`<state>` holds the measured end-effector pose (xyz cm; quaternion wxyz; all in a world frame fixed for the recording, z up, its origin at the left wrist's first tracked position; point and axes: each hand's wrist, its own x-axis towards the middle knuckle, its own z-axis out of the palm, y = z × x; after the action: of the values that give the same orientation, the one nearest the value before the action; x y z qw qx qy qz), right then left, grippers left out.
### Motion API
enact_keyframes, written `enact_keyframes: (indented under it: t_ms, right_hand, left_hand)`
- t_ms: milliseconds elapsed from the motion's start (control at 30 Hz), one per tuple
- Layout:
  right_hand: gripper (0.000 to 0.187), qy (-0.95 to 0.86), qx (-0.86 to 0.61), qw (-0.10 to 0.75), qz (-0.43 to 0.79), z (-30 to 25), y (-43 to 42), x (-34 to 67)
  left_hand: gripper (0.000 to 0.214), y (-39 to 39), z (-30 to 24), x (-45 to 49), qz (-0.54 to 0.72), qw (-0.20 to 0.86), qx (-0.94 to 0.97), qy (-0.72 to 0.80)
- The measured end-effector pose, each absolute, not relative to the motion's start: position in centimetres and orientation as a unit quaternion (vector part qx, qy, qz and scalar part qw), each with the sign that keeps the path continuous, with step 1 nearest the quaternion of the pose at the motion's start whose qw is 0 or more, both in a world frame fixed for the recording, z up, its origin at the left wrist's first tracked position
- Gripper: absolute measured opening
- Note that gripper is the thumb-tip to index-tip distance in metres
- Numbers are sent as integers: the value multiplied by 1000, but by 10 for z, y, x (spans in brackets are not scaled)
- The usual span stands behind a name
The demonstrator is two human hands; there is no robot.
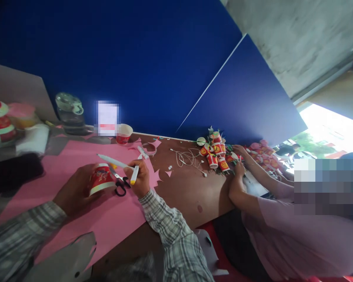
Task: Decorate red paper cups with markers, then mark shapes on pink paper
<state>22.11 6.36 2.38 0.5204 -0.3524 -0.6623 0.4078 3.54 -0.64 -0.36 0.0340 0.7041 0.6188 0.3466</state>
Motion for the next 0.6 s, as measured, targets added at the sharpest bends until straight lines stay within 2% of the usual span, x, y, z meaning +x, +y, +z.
enact_keyframes:
  t_ms: [133,200,400,500,600]
  right_hand:
    - [17,-678,-379,508,372,29,65,219]
    - [18,-683,-376,487,394,30,65,217]
    - [24,-670,-346,419,505,26,56,211]
    - [22,-683,-318,421,506,27,51,211]
    - [25,-684,-272,421,530,31,48,212]
  left_hand:
    - [83,-10,-10,35,356,3,718,598]
    - [83,-11,-12,37,353,8,729,586]
    - [94,-15,-10,41,353,60,748,559]
    - [103,-17,-3,42,359,112,738,561]
    - [101,-18,0,41,394,161,718,551]
